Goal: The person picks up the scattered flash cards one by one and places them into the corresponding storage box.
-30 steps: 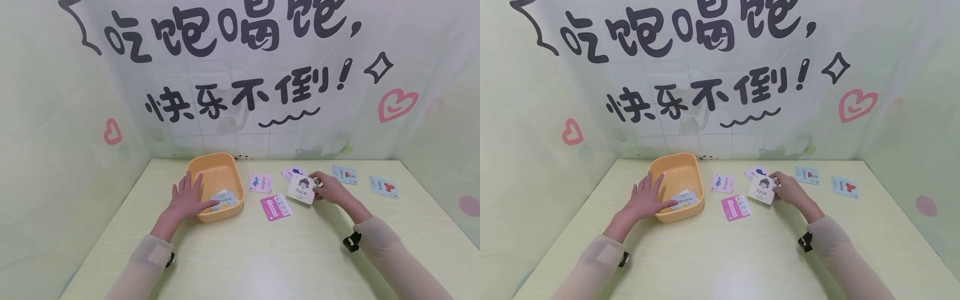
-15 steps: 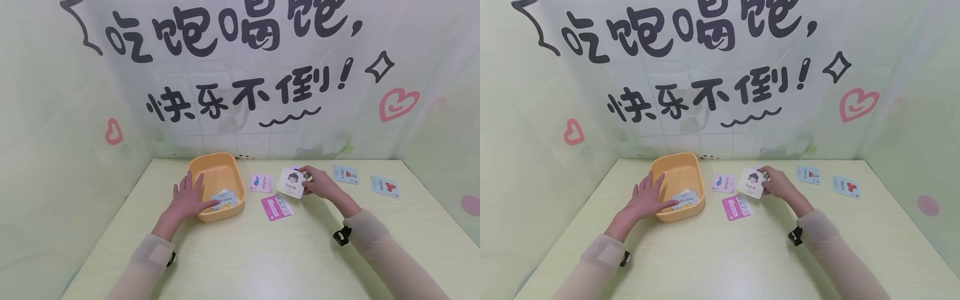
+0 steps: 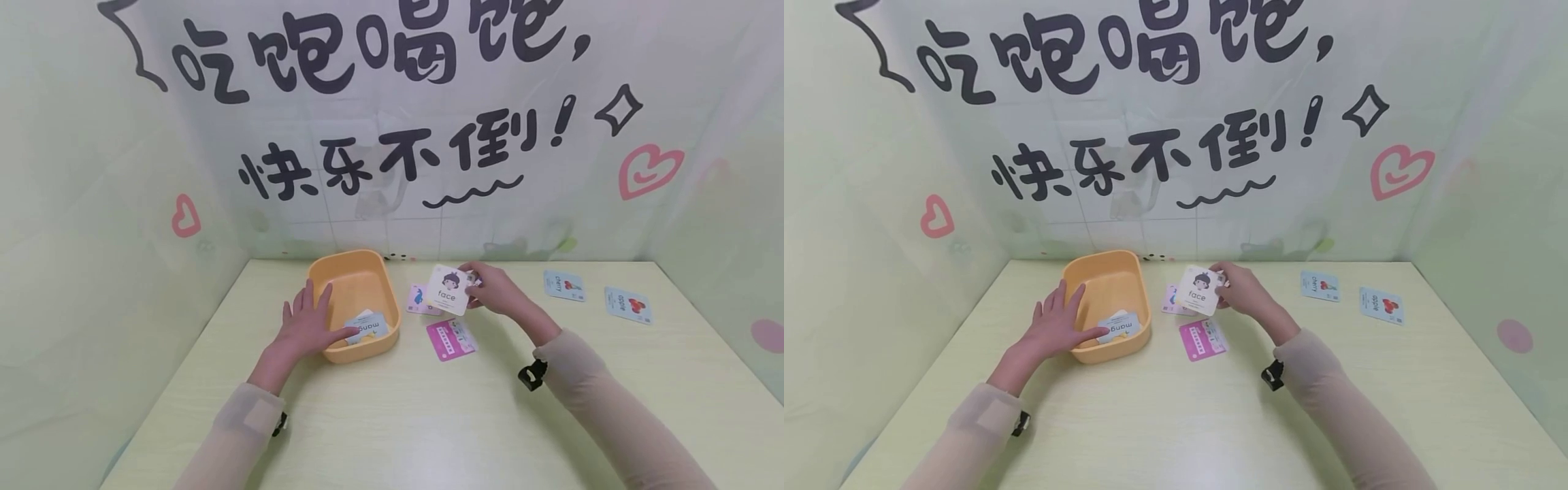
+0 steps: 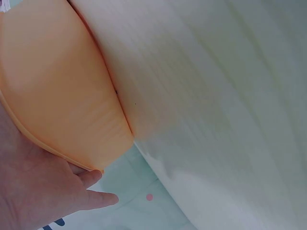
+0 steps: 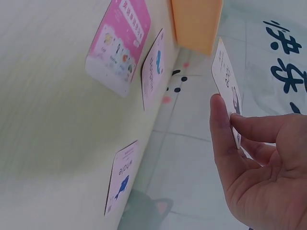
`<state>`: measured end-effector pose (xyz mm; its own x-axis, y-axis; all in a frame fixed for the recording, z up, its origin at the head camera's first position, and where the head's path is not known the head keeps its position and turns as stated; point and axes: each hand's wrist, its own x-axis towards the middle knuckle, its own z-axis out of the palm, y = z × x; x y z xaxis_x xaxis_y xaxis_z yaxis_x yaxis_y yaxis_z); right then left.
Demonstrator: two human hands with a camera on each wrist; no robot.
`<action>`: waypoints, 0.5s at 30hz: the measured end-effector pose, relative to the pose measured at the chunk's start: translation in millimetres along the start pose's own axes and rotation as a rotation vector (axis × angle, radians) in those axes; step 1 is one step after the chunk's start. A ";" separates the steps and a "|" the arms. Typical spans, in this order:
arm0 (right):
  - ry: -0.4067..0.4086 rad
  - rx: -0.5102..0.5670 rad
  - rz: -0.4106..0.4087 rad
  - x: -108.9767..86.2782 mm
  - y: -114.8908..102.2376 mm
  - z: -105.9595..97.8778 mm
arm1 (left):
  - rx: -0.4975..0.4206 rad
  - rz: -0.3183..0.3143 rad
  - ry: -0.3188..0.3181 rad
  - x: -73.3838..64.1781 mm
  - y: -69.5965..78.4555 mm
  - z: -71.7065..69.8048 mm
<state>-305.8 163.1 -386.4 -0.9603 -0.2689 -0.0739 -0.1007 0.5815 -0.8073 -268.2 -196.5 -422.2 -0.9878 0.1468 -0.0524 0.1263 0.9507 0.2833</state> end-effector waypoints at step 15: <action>0.038 0.116 -0.087 15.1 -37.8 39.3 | 0.004 0.003 0.009 0.9 -1.0 1.2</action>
<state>-306.2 106.8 -380.0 -0.9585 -0.2843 0.0196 -0.1555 0.4643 -0.8719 -269.2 -197.0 -423.6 -0.9882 0.1470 -0.0431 0.1294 0.9513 0.2798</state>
